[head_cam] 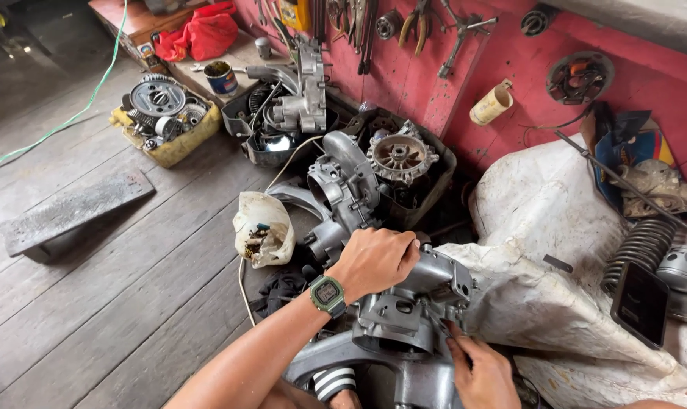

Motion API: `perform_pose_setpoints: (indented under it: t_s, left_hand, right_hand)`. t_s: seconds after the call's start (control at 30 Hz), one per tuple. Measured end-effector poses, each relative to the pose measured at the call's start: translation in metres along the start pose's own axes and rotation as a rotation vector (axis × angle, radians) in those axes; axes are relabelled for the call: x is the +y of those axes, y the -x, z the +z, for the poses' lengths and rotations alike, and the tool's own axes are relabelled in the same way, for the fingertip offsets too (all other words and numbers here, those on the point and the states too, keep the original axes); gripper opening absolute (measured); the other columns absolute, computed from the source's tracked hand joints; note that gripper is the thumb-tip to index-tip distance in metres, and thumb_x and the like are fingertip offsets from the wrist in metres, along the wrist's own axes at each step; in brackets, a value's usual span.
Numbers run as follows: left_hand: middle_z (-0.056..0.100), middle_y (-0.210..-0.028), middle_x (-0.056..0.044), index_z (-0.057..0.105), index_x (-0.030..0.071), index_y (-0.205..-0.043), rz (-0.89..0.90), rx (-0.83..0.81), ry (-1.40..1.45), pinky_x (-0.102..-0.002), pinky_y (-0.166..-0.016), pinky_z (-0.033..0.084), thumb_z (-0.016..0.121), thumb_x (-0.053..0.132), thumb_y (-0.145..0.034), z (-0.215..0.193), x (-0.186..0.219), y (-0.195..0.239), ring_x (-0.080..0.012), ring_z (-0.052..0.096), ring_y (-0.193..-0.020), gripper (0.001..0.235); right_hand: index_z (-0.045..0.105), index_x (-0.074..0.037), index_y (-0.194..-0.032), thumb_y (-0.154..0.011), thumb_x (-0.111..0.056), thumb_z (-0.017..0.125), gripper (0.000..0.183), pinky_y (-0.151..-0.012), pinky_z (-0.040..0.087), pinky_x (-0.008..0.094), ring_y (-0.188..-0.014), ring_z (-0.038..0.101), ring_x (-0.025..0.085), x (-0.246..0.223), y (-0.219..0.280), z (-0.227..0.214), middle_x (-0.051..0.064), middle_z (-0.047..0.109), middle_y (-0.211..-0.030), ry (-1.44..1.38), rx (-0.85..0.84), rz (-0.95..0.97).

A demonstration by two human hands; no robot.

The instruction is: Cleaning the grooves of a motorcycle engine component using a small metal scribe tool.

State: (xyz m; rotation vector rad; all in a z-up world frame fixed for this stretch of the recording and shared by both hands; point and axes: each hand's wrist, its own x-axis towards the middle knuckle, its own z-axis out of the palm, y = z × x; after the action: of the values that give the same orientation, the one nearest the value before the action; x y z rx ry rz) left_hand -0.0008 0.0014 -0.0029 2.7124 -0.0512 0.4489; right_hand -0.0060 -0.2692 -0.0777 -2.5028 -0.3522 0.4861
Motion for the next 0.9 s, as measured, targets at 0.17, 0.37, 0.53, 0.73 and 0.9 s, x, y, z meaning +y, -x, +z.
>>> perform_pose_setpoints:
  t_s: [0.17, 0.37, 0.53, 0.73, 0.9]
  left_hand:
    - [0.059, -0.053, -0.003, 0.050, 0.010, -0.066, -0.008, 0.006, 0.017, -0.041, -0.037, 0.040, 0.044, 0.023, -0.103, 0.004, 0.000, 0.002, -0.0298, 0.054, -0.040, 0.040]
    - [0.059, -0.053, -0.002, 0.050, 0.010, -0.065, 0.010, 0.028, 0.000, -0.040, -0.036, 0.040, 0.043, 0.024, -0.104, 0.002, -0.002, 0.000, -0.0291, 0.056, -0.040, 0.042]
    - [0.057, -0.051, -0.001, 0.049, 0.010, -0.065, 0.019, 0.044, 0.001, -0.038, -0.036, 0.038, 0.044, 0.023, -0.104, 0.002, -0.001, 0.000, -0.0268, 0.054, -0.039, 0.042]
    - [0.061, -0.053, -0.002, 0.051, 0.010, -0.066, -0.006, -0.003, 0.012, -0.040, -0.038, 0.041, 0.044, 0.023, -0.103, 0.001, -0.001, 0.000, -0.0300, 0.057, -0.042, 0.040]
    - [0.062, -0.054, -0.004, 0.052, 0.009, -0.067, -0.024, -0.005, 0.024, -0.042, -0.039, 0.043, 0.042, 0.025, -0.104, 0.002, 0.000, 0.001, -0.0332, 0.058, -0.043, 0.041]
  right_hand:
    - [0.074, -0.026, -0.131, -0.094, -0.032, 0.061, 0.039, -0.099, 0.053, 0.030, -0.119, 0.072, 0.015, 0.012, 0.000, -0.002, -0.001, 0.077, -0.125, -0.007, 0.126, -0.080]
    - [0.070, -0.024, -0.135, -0.093, -0.033, 0.063, 0.043, -0.102, 0.055, 0.034, -0.116, 0.074, 0.020, 0.007, 0.000, -0.001, 0.004, 0.076, -0.126, -0.049, 0.177, -0.148]
    - [0.078, -0.027, -0.123, -0.091, -0.036, 0.065, 0.036, -0.090, 0.057, 0.032, -0.103, 0.079, 0.020, 0.023, -0.010, 0.013, -0.001, 0.082, -0.117, 0.002, 0.115, -0.133]
    - [0.072, -0.031, -0.132, -0.092, -0.038, 0.062, 0.042, -0.090, 0.056, 0.032, -0.111, 0.077, 0.021, 0.016, -0.008, 0.009, 0.000, 0.081, -0.121, 0.012, 0.042, -0.094]
    - [0.069, -0.017, -0.135, -0.092, -0.025, 0.067, 0.044, -0.093, 0.057, 0.032, -0.110, 0.075, 0.018, 0.017, -0.002, 0.007, 0.008, 0.074, -0.130, -0.115, 0.217, -0.213]
